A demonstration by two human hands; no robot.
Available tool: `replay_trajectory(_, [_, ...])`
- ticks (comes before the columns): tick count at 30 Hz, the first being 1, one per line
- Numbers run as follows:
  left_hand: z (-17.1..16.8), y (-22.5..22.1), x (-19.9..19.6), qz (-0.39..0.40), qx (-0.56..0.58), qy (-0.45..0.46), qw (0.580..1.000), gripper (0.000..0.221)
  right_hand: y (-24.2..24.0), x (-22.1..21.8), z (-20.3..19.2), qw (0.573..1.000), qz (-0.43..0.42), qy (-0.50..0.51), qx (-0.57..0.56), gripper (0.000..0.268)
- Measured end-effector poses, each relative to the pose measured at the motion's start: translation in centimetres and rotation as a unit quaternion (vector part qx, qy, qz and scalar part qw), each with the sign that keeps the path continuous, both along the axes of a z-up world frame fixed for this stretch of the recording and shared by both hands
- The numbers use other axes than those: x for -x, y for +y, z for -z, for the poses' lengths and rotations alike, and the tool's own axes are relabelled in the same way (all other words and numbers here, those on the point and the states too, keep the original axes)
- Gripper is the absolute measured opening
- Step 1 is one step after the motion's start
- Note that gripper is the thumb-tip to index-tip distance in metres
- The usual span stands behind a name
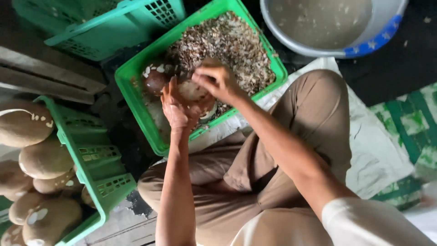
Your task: A person is sitting on the floor, using a small knife to scrape the brown skin off a coconut.
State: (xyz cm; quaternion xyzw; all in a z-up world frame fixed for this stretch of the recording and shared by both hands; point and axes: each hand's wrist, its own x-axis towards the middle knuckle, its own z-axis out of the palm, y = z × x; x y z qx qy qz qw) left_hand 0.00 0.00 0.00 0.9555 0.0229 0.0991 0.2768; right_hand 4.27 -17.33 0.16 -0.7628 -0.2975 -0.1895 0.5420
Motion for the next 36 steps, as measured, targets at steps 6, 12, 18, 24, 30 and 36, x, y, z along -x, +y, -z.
replay_trajectory(6, [1.3,0.6,0.7,0.024,0.014,-0.059,0.998,0.099,0.2,3.0,-1.2,0.999,-0.022,0.009,-0.029,0.013])
replay_trajectory(12, [1.2,0.6,0.0,0.037,0.009,-0.035,0.999,0.09,0.2,1.0,-0.8,0.99,-0.055,0.036,-0.127,0.01])
replay_trajectory(18, [-4.2,-0.6,0.3,0.119,0.051,-0.033,0.991,0.111,-1.3,-1.1,3.5,0.975,-0.012,0.195,-0.108,0.02])
replay_trajectory(24, [-3.8,0.3,0.4,0.231,0.007,-0.049,0.972,0.131,-0.5,-0.5,6.1,0.929,0.015,0.279,-0.244,0.014])
replay_trajectory(30, [-0.5,1.7,-0.3,0.111,0.146,-0.019,0.983,0.115,-2.0,0.0,4.7,0.939,0.012,0.275,-0.206,0.014])
replay_trajectory(36, [1.9,1.6,-1.0,0.096,0.161,-0.086,0.979,0.103,0.3,0.8,0.8,1.0,-0.009,0.0,0.009,0.019])
